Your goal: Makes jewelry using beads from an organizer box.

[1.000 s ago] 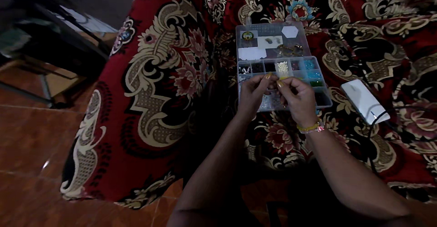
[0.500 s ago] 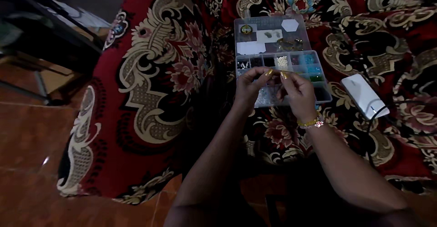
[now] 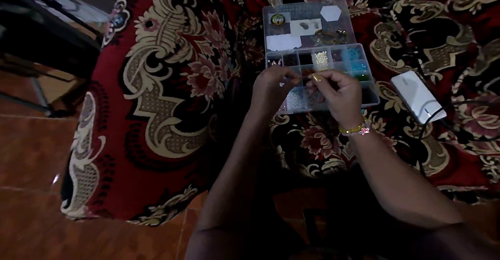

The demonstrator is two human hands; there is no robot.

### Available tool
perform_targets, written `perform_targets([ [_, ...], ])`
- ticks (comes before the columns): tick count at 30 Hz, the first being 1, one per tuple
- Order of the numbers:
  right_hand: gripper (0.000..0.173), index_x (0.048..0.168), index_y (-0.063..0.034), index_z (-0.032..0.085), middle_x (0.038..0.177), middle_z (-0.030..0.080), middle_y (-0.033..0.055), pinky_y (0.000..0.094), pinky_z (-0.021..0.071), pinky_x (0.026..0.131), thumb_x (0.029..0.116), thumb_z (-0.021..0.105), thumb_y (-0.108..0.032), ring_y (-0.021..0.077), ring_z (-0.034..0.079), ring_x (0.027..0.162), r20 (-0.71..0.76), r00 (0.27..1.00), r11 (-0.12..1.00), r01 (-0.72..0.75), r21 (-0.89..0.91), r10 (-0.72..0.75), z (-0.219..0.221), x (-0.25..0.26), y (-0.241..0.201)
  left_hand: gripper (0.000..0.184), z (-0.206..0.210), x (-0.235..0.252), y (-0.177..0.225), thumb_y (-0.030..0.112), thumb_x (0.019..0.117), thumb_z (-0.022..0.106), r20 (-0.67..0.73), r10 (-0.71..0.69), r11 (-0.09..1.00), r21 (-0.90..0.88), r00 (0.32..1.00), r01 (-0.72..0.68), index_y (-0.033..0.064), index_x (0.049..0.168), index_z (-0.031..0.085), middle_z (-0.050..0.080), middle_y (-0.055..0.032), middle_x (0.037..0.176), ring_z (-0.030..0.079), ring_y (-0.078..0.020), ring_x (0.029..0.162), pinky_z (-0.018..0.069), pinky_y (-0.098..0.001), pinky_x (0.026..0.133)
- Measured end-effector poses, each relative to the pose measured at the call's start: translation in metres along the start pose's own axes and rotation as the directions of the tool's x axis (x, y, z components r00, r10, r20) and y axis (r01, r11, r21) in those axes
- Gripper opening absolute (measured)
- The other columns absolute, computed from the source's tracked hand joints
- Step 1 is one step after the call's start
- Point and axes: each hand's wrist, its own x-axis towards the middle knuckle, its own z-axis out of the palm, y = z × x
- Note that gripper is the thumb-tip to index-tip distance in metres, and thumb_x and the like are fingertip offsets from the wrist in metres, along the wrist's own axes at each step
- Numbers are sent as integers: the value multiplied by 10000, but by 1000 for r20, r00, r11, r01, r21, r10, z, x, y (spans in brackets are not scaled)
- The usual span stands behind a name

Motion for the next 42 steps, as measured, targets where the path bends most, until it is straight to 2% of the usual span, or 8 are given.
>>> perform_targets([
  [3, 163, 1033, -33, 747, 989, 756, 15, 158, 557, 677, 1002, 629, -141, -10, 679, 798, -20, 999, 998, 41, -57, -42, -1, 2, 3, 76, 4, -1, -2, 97, 889, 756, 134, 10, 970, 240, 991, -42, 59, 947, 787, 720, -169, 956, 679, -368, 980, 497, -605, 932],
  [7, 142, 1012, -11, 736, 1126, 733, 70, 194, 587, 674, 996, 624, -97, 49, 703, 848, -31, 999, 999, 29, -16, -30, -2, 4, 5, 95, 11, 1, 10, 119, 912, 748, 272, -131, 909, 416, 953, 6, 73, 983, 792, 693, -206, 1019, 635, -409, 1053, 452, -611, 934],
  [20, 133, 1057, 0, 712, 807, 709, -1, 195, 585, 588, 999, 618, -74, 33, 658, 628, -10, 998, 994, -67, 81, 68, -1, 1, -2, 78, 25, -4, 10, 95, 904, 736, 265, -97, 877, 479, 959, -43, 33, 935, 774, 689, -205, 977, 644, -402, 1014, 465, -594, 911],
  [24, 125, 1044, -8, 722, 782, 705, -1, 203, 585, 574, 996, 626, -71, 40, 652, 606, 8, 993, 992, -116, 55, 116, 0, 0, -4, 81, 27, -6, 3, 94, 909, 722, 157, 2, 921, 385, 988, -64, 20, 901, 752, 693, -176, 912, 668, -366, 926, 502, -567, 845],
  [28, 117, 1039, -19, 720, 751, 685, -15, 187, 567, 550, 998, 629, -81, 22, 628, 575, 28, 992, 992, -123, 16, 123, 0, -2, -8, 92, 16, -4, 7, 63, 957, 667, 12, -95, 992, -82, 995, 96, -19, 998, 678, 711, -141, 925, 692, -221, 781, 582, -391, 725],
  [34, 115, 1022, -13, 722, 721, 683, -8, 209, 574, 541, 984, 631, -74, 44, 631, 558, 44, 989, 987, -145, 66, 142, 3, -4, -7, 151, 14, -2, 10, 43, 1018, 559, 209, -338, 490, -794, 918, 361, 45, 1123, 667, 695, -10, 971, 668, -78, 835, 574, -262, 791],
  [38, 106, 991, -10, 709, 708, 680, -8, 208, 566, 529, 984, 618, -63, 47, 624, 544, 57, 987, 981, -158, 109, 153, 5, -5, -7, 211, 22, 0, 6, 75, 1067, 449, 370, -312, 192, -878, 875, 439, 83, 1068, 660, 665, 21, 883, 642, -64, 764, 565, -244, 752],
  [42, 101, 971, -16, 710, 717, 686, -10, 210, 567, 526, 975, 617, -55, 51, 624, 542, 72, 986, 976, -158, 153, 148, 7, -7, -7, 220, 21, -3, 11, 145, 1093, 410, 443, -300, 108, -864, 845, 491, 113, 1060, 625, 646, 17, 879, 641, -71, 769, 567, -243, 762],
])
